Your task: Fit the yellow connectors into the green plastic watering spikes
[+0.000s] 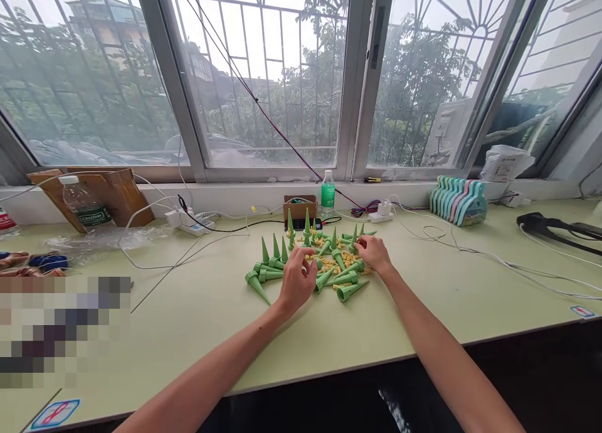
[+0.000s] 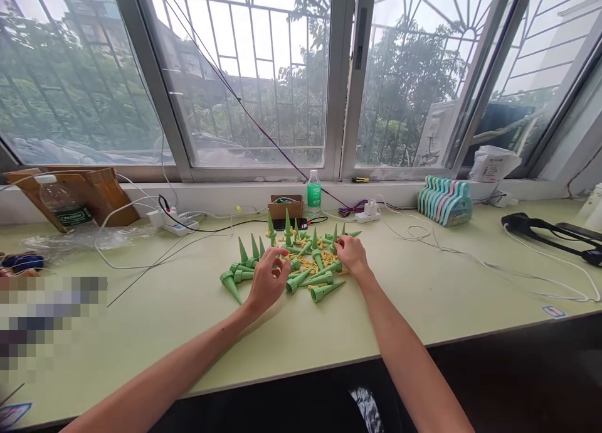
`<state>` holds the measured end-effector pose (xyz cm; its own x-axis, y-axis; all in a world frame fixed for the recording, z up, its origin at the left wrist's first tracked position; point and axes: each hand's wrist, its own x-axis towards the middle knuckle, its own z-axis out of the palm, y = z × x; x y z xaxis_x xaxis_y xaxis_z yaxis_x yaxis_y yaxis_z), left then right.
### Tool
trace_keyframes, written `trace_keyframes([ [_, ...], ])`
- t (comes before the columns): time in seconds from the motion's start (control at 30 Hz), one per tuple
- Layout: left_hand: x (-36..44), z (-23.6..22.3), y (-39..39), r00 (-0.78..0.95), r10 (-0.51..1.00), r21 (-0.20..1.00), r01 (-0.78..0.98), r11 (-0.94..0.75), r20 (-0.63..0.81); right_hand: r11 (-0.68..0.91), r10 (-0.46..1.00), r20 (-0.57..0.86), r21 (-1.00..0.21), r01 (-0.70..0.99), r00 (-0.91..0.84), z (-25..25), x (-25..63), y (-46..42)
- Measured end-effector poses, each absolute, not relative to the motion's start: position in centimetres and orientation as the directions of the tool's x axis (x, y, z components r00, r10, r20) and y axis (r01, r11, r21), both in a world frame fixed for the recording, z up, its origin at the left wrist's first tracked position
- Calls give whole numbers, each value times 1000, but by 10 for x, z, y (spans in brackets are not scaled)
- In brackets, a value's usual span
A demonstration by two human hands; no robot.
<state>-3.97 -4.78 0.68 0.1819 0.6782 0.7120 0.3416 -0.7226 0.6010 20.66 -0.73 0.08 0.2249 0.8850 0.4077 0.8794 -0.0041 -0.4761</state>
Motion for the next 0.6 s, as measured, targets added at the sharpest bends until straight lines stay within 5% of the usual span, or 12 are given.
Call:
trace_keyframes([
  [0.3, -34, 11, -53, 191, 684, 608, 334, -720, 705, -65, 915, 321, -484, 873, 246, 4, 213, -9],
  [0.6, -29, 15, -61, 237, 647, 565, 332, -755, 725, -55, 792, 492, -531, 845, 361, 10, 210, -15],
])
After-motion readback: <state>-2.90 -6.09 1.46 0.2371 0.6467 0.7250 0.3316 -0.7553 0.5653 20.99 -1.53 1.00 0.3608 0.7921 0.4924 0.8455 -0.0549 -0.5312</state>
